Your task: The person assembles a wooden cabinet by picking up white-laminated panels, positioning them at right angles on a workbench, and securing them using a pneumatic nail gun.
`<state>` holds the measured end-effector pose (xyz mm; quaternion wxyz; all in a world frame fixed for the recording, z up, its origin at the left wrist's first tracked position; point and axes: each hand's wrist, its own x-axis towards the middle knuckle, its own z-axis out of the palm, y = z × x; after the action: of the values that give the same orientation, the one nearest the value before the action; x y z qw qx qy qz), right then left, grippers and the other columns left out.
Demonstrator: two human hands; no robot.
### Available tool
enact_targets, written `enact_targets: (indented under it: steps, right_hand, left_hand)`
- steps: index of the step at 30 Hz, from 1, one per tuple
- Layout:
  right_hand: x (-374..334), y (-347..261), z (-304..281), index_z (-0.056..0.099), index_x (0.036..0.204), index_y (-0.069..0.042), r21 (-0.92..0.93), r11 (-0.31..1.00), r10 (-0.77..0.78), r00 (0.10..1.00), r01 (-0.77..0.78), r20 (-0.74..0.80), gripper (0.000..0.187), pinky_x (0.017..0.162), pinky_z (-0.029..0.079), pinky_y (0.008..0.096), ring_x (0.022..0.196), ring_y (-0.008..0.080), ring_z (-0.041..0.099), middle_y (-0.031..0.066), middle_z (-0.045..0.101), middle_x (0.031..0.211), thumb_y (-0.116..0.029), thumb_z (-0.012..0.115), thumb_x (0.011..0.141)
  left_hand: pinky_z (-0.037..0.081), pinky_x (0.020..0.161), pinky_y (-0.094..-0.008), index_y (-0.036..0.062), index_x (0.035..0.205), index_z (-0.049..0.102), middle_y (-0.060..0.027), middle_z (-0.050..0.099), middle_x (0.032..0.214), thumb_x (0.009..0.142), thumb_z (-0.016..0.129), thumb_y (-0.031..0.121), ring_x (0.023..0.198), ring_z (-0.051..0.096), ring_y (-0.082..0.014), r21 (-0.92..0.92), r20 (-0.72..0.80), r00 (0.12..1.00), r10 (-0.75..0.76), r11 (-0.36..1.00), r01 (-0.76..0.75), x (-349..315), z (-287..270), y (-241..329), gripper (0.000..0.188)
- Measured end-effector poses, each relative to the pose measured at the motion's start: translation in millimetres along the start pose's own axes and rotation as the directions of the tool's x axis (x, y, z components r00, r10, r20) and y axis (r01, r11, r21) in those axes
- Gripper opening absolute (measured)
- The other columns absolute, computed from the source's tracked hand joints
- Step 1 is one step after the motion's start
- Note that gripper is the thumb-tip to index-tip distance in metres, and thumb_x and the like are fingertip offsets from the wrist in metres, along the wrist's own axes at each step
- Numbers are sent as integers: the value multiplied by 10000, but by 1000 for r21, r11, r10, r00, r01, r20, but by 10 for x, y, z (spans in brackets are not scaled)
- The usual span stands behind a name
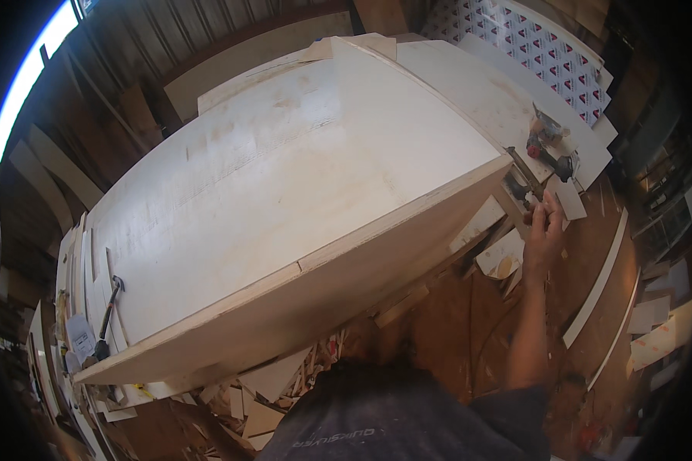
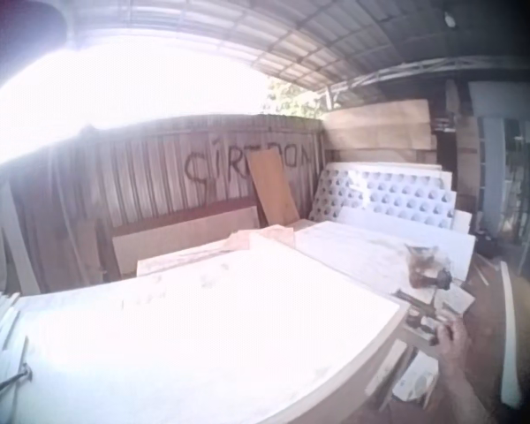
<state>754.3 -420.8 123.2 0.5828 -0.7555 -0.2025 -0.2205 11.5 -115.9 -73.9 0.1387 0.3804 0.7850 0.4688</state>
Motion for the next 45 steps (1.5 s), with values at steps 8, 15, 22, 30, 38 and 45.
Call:
enact_targets:
  steps: [8,15,22,30,38,45]
  right_hand:
    - [-1745,821,-9,547,1230,2,-137,799,493,507,-586,707,316,651,495,270,740,127,583,45,577,845,-94,497,933]
    - [-2323,2113,-178,638,1088,-7,108,974,-127,83,197,988,299,707,519,350,755,217,657,150,667,973,-191,627,853]
    - [-1494,1836,236,611,1160,-13,18,967,-23,17,253,1000,371,767,526,348,843,206,664,139,677,971,-213,659,851]
    - [-1388,1308,626,541,1242,-5,-140,638,134,-70,-757,989,330,723,557,301,845,198,663,119,656,961,-180,542,962]
    - [-1764,1175,795,453,1324,-82,-204,352,174,-151,-913,973,401,753,570,355,914,230,658,131,624,1066,-258,557,979]
    - [-1747,452,923,397,1352,-137,-25,209,119,0,-978,993,387,818,565,406,1024,242,633,100,585,1194,-230,531,1000]
  left_hand:
    - [392,1052,-349,19,1412,376,-181,428,1389,1057,355,302,1278,452,-273,329,194,905,379,844,-424,-726,447,-701,455]
    - [495,831,-367,-22,1177,567,-172,634,1003,1033,433,350,927,631,-260,-251,480,833,274,953,-170,-2228,698,992,421]
    - [503,800,-365,57,1057,643,-97,649,984,828,747,241,900,625,-261,-593,330,109,938,296,-749,-3828,195,3859,311]
    - [503,724,-381,90,876,612,-58,639,809,799,664,553,789,647,-232,-207,686,-110,719,48,-977,-4005,707,4889,473]
    - [496,609,-376,88,681,542,-51,571,622,802,619,610,637,629,-240,-281,548,-190,815,-35,-959,-3908,730,5034,541]
    - [526,630,-401,54,757,652,-95,656,655,824,568,662,654,675,-264,-238,546,-129,828,6,-971,-3612,579,5595,617]
